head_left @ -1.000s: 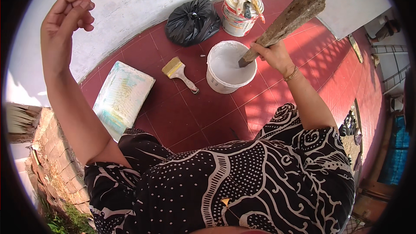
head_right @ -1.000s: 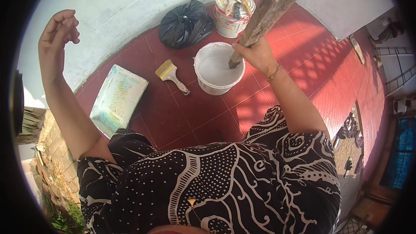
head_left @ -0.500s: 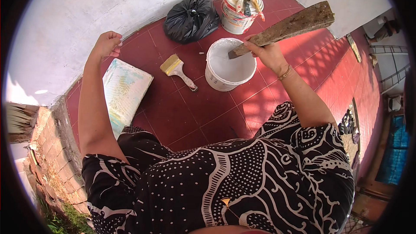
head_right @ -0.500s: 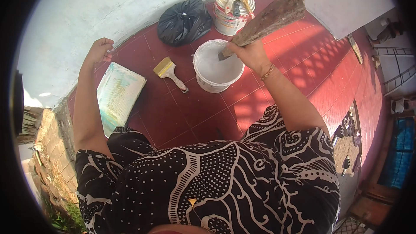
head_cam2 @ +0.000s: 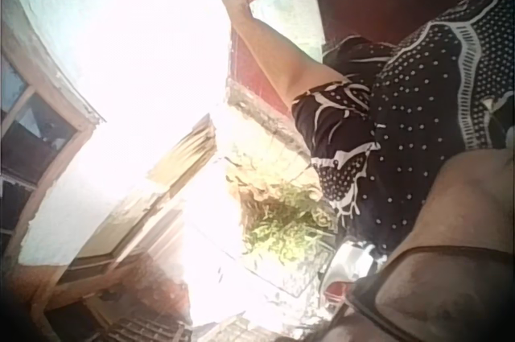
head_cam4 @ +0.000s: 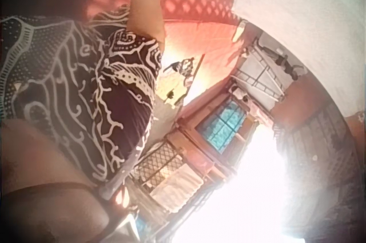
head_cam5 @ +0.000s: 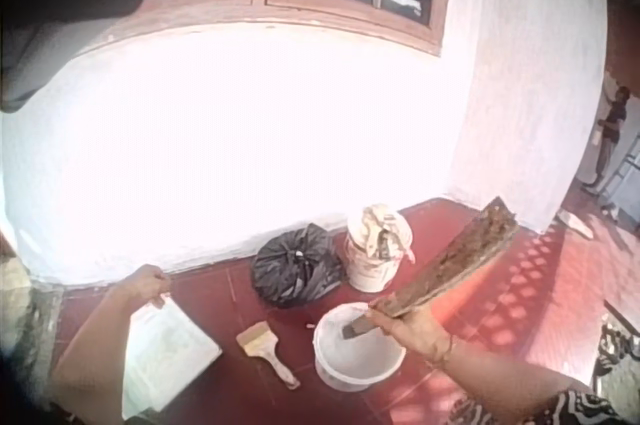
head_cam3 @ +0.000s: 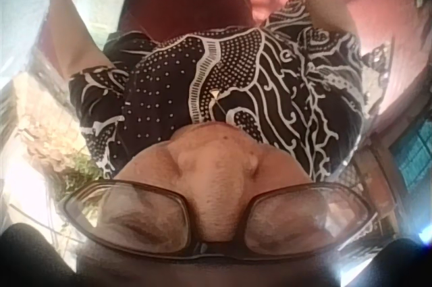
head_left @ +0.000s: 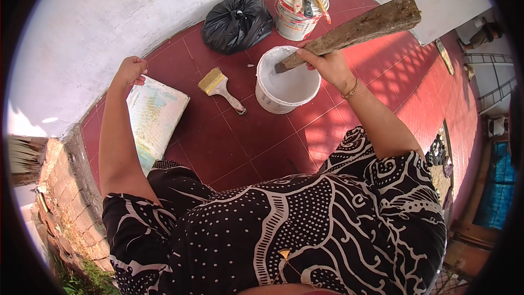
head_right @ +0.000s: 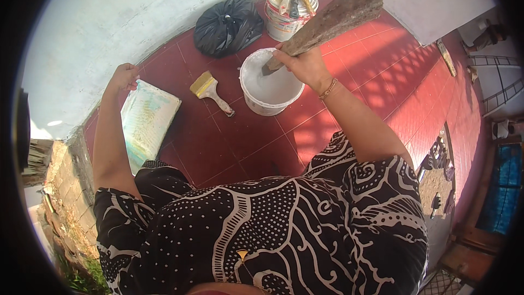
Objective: The person adds water from a tub to a bucket of white paint and stirs the mixture with a wooden board. The person then picks up a paint tray from the floor.
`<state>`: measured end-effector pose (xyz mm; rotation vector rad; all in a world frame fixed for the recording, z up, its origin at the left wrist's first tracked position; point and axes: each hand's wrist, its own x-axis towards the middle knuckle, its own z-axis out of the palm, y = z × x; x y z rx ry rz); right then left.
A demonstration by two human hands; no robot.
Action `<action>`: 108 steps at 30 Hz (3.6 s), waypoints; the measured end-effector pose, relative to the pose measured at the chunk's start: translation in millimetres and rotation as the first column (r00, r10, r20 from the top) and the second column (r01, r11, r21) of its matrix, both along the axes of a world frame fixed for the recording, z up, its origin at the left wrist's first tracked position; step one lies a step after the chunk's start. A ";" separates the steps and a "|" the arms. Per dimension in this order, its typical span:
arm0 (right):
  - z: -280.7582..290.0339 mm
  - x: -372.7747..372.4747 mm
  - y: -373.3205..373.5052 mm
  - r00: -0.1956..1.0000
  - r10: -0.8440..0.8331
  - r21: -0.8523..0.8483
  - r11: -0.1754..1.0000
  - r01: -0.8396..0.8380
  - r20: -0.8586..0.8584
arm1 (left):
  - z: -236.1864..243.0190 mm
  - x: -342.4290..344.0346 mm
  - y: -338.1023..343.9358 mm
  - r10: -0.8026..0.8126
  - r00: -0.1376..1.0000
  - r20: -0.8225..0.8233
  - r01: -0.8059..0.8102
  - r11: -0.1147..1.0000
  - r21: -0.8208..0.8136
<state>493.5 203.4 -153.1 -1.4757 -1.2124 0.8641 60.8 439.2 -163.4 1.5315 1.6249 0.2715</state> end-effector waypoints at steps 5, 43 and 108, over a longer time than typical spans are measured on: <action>25.5 22.7 -13.7 0.976 -0.052 -0.111 0.991 0.076 0.212 | 0.3 -3.0 -5.7 0.013 0.999 0.038 -0.014 0.999 0.035; 39.0 7.6 -21.4 0.991 -0.072 -0.269 0.958 0.101 0.115 | -3.7 -40.6 -4.4 0.093 0.991 0.092 -0.091 0.995 -0.033; 5.4 -6.9 -9.3 0.981 0.088 -0.093 0.993 -0.072 0.172 | 22.8 6.0 -8.5 -0.013 0.981 0.194 0.021 0.999 -0.038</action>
